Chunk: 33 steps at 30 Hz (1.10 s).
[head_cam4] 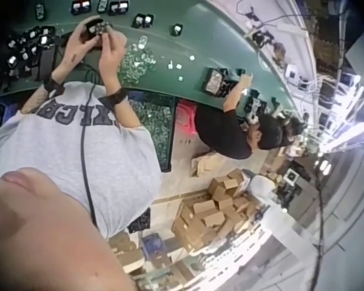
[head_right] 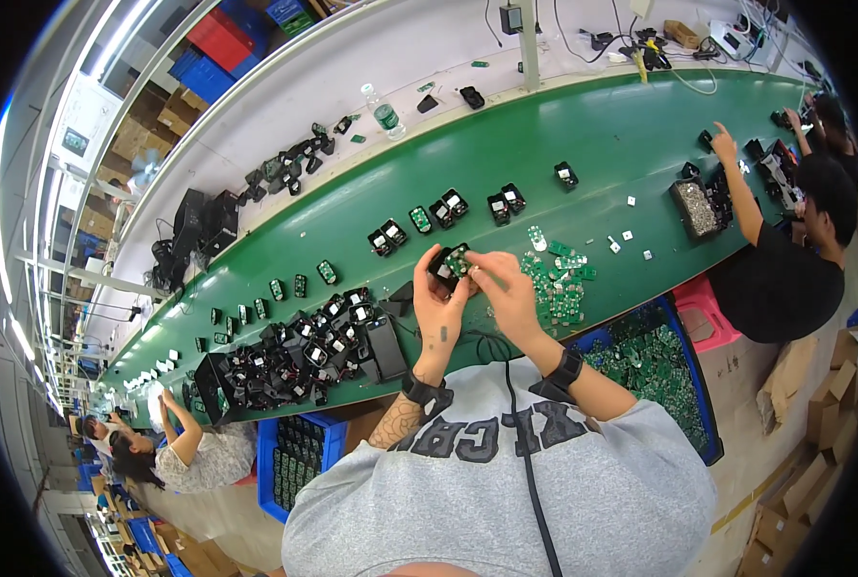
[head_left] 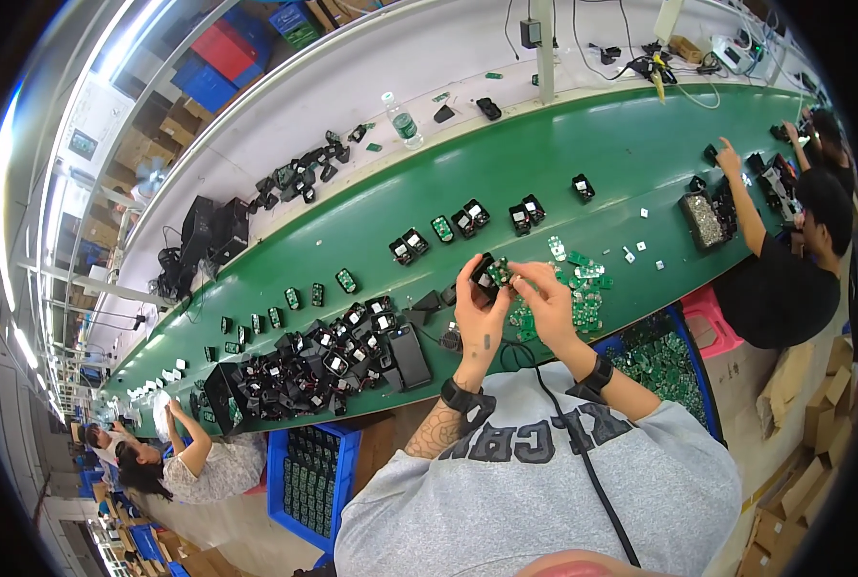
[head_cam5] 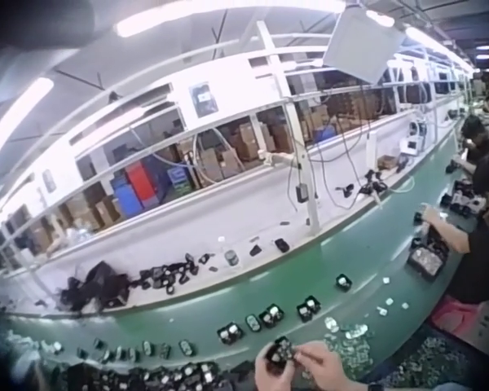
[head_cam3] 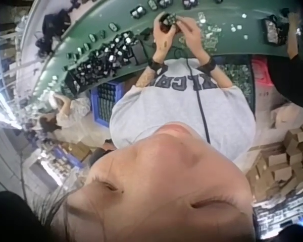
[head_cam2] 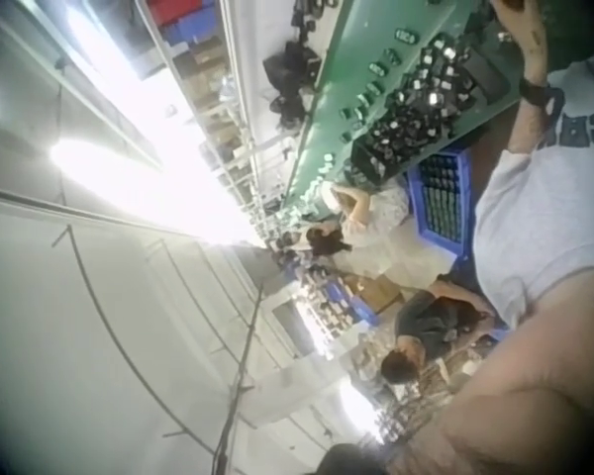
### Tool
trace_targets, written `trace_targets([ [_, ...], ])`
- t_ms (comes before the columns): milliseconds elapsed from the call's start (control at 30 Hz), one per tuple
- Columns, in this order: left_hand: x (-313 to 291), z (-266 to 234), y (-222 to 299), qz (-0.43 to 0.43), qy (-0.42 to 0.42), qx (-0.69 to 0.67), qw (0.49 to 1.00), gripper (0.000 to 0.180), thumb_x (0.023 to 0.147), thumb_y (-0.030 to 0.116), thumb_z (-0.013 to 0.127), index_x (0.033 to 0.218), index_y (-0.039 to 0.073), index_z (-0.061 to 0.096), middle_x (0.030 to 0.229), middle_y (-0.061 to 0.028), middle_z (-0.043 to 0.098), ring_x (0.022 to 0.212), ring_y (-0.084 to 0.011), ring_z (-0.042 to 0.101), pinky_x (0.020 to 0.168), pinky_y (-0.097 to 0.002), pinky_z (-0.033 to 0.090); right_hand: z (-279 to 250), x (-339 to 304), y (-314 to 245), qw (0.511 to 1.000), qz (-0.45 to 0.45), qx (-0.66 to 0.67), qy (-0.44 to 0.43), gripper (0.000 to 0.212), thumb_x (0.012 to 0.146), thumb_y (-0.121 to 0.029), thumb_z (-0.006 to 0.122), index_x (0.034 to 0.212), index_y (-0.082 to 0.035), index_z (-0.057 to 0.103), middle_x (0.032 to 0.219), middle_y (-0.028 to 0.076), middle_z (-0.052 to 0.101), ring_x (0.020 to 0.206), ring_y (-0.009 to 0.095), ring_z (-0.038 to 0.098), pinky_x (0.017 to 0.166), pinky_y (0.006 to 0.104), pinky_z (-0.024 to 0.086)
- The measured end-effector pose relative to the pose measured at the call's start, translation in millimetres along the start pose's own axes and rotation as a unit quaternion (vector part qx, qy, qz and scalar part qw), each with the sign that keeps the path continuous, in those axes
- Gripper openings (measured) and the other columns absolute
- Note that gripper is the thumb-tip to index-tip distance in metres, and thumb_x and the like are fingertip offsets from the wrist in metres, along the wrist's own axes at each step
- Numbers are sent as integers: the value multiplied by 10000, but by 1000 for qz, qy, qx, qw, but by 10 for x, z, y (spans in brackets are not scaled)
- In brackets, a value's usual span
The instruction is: The person picks up a green circuit board and a black plastic housing, fits the board into the housing, and places the assembled unit onto the green conveyor belt before repeating the process.
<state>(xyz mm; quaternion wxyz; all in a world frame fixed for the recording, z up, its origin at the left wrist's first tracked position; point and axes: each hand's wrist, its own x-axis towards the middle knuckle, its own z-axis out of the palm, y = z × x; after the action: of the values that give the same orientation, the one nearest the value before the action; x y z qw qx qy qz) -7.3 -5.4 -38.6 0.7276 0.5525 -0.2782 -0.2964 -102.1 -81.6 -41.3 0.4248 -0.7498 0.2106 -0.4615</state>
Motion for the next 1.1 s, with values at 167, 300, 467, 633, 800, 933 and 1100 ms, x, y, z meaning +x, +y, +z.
trace_targets([
  [167, -28, 129, 89, 71, -1, 81, 994, 525, 860, -27, 618, 1348, 36, 435, 1127, -86, 585, 979, -129, 595, 795, -248, 528, -152, -23, 65, 872, 355, 335, 21, 225, 891, -112, 646, 1067, 29, 651, 949, 39, 665, 862, 103, 595, 824, 256, 462],
  [300, -11, 83, 24, 106, -25, 203, 973, 516, 824, -30, 643, 1313, 64, 505, 1099, -116, 589, 939, -162, 618, 746, -258, 545, -307, -43, 72, 886, 354, 296, -53, 212, 877, -135, 668, 1010, 30, 671, 967, 46, 659, 907, 125, 600, 845, 273, 448],
  [467, 1, 178, 56, 185, -76, 267, 943, 549, 793, -46, 651, 1310, 81, 519, 1118, -134, 576, 929, -225, 632, 728, -290, 573, -452, -73, 146, 871, 373, 311, -69, 205, 867, -149, 680, 953, 36, 686, 968, 39, 623, 934, 125, 575, 846, 273, 429],
  [633, 23, 223, 61, 193, -123, 259, 938, 558, 773, -70, 645, 1296, 93, 537, 1164, -146, 570, 946, -249, 639, 751, -306, 580, -565, -82, 225, 877, 359, 309, -82, 212, 859, -148, 682, 937, 49, 683, 980, 41, 616, 925, 132, 576, 839, 272, 429],
  [800, 69, 225, 39, 199, -130, 273, 932, 560, 768, -76, 641, 1292, 94, 540, 1175, -159, 574, 956, -266, 644, 759, -316, 579, -579, -37, 191, 843, 401, 352, -71, 206, 866, -133, 663, 943, 57, 666, 995, 38, 600, 917, 124, 574, 834, 267, 445],
  [933, 55, 234, 98, 215, -145, 310, 915, 550, 776, -59, 638, 1294, 96, 540, 1157, -178, 585, 948, -272, 646, 757, -324, 578, -587, -69, 295, 812, 417, 402, -65, 195, 874, -131, 654, 933, 55, 659, 975, 30, 592, 902, 115, 574, 824, 261, 453],
  [1100, 35, 221, 38, 195, -124, 292, 928, 545, 773, -69, 643, 1282, 95, 539, 1071, -99, 586, 888, -195, 629, 716, -273, 540, -569, -91, 361, 865, 355, 341, -99, 141, 868, -93, 636, 864, 46, 660, 914, 19, 578, 843, 110, 562, 762, 244, 444],
])
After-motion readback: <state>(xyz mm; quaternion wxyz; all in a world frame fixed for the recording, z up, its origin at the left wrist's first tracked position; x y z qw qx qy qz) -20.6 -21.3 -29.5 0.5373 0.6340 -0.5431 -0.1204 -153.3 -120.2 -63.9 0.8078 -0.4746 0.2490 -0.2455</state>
